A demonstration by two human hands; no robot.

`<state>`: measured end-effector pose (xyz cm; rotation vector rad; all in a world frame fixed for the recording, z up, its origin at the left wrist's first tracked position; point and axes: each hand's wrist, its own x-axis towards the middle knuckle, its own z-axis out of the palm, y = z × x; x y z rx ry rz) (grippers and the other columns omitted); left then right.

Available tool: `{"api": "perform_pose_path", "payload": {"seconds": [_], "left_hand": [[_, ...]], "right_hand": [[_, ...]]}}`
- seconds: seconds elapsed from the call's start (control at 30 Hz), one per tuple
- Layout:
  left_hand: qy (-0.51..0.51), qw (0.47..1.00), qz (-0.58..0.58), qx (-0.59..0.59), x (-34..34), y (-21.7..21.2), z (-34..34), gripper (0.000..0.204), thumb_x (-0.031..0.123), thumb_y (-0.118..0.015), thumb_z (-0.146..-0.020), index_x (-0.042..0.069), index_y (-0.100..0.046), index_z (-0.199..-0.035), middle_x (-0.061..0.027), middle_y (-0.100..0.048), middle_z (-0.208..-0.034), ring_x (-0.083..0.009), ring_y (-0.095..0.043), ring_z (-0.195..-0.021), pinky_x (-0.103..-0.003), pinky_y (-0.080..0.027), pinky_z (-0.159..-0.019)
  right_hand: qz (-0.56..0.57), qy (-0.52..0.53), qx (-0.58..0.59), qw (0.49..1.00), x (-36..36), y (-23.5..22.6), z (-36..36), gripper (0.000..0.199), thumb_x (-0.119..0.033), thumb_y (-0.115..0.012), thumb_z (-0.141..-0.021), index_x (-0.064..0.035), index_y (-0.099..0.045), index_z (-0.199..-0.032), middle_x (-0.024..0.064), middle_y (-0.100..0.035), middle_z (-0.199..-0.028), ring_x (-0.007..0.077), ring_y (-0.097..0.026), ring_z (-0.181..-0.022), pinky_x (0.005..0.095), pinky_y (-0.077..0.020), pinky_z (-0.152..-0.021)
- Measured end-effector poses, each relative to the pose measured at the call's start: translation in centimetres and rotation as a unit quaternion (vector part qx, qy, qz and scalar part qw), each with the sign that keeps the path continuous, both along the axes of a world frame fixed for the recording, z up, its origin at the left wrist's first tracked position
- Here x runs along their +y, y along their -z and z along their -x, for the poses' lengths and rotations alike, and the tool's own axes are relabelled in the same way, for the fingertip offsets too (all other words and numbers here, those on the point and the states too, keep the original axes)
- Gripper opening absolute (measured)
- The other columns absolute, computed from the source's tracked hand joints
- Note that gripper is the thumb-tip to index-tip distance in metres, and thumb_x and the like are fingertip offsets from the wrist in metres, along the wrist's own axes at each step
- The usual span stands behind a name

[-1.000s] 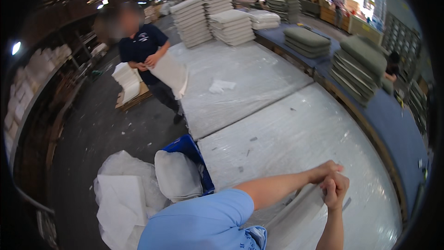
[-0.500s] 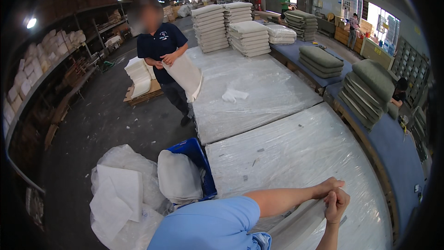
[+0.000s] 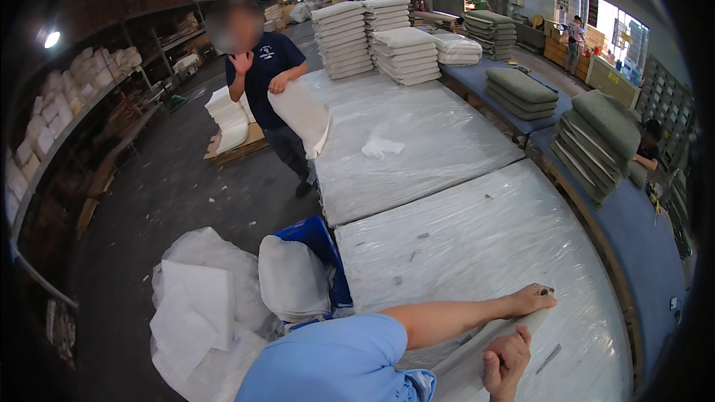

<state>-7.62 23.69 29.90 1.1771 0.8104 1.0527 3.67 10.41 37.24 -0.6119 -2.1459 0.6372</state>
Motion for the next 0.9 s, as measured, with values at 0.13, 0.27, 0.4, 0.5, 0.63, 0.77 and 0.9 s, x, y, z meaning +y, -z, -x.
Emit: {"api": "perform_pose_path", "payload": {"seconds": [0.13, 0.27, 0.4, 0.5, 0.63, 0.77, 0.9], "left_hand": [[-0.076, 0.997, -0.022, 0.010, 1.1, 1.0, 0.1, 0.030, 0.038, -0.069, -0.093, 0.009, -0.068, -0.085, -0.0002, -0.061, -0.073, -0.0127, -0.052, -0.063, -0.035, -0.043, -0.061], [-0.168, 0.984, 0.049, -0.015, 3.0, 0.7, 1.6, 0.031, 0.037, -0.069, -0.090, 0.006, -0.070, -0.084, -0.0044, -0.065, -0.075, -0.0158, -0.058, -0.064, -0.036, -0.047, -0.061], [-0.280, 0.952, 0.097, -0.077, 3.6, 1.5, 8.1, 0.039, 0.041, -0.069, -0.086, 0.001, -0.070, -0.088, -0.0110, -0.068, -0.077, -0.0218, -0.065, -0.067, -0.040, -0.050, -0.062], [-0.373, 0.908, 0.165, -0.099, 2.3, 2.3, 10.9, 0.047, 0.045, -0.069, -0.083, -0.001, -0.071, -0.090, -0.0134, -0.069, -0.082, -0.0241, -0.065, -0.073, -0.042, -0.050, -0.067], [-0.444, 0.860, 0.207, -0.146, -0.5, 3.8, 13.7, 0.052, 0.048, -0.069, -0.083, -0.002, -0.071, -0.096, -0.0143, -0.069, -0.088, -0.0267, -0.064, -0.080, -0.043, -0.049, -0.074], [-0.508, 0.815, 0.235, -0.149, -3.0, 4.9, 15.2, 0.056, 0.049, -0.067, -0.083, -0.003, -0.071, -0.103, -0.0168, -0.070, -0.094, -0.0289, -0.064, -0.086, -0.045, -0.050, -0.077], [-0.553, 0.770, 0.259, -0.184, -4.8, 6.1, 16.5, 0.060, 0.047, -0.067, -0.085, -0.006, -0.069, -0.113, -0.0168, -0.069, -0.110, -0.0284, -0.062, -0.102, -0.044, -0.049, -0.088]], "right_hand": [[-0.011, 0.109, 0.092, 0.990, -1.2, 2.1, 0.1, 0.043, -0.040, -0.056, -0.103, 0.0009, -0.070, -0.098, 0.0164, -0.073, -0.101, 0.0313, -0.070, -0.093, 0.0534, -0.0421, -0.109], [0.115, 0.156, 0.096, 0.976, -6.0, 5.8, -4.4, 0.054, -0.033, -0.047, -0.113, 0.0064, -0.049, -0.150, 0.0235, -0.054, -0.152, 0.0363, -0.049, -0.143, 0.0495, -0.0388, -0.119], [0.332, 0.201, 0.173, 0.905, -14.7, 11.7, -9.5, 0.064, -0.044, -0.046, -0.112, 0.0058, -0.045, -0.153, 0.0253, -0.051, -0.154, 0.0357, -0.048, -0.145, 0.0505, -0.0392, -0.119], [0.342, 0.270, 0.147, 0.888, -17.9, 13.1, -9.9, 0.066, -0.047, -0.046, -0.112, 0.0039, -0.043, -0.155, 0.0256, -0.049, -0.156, 0.0362, -0.048, -0.145, 0.0510, -0.0388, -0.119], [0.229, 0.338, 0.092, 0.908, -15.5, 13.9, -8.5, 0.070, -0.051, -0.045, -0.111, 0.0014, -0.041, -0.157, 0.0261, -0.047, -0.157, 0.0368, -0.047, -0.145, 0.0516, -0.0382, -0.120], [0.163, 0.378, 0.128, 0.903, -10.9, 14.4, -8.8, 0.061, -0.050, -0.046, -0.110, 0.0024, -0.051, -0.141, 0.0239, -0.056, -0.141, 0.0363, -0.056, -0.129, 0.0519, -0.0419, -0.113], [0.083, 0.411, 0.210, 0.883, -4.1, 13.2, -9.3, 0.062, -0.052, -0.048, -0.106, 0.0052, -0.070, -0.105, 0.0175, -0.071, -0.101, 0.0315, -0.069, -0.094, 0.0465, -0.0495, -0.092]]}}
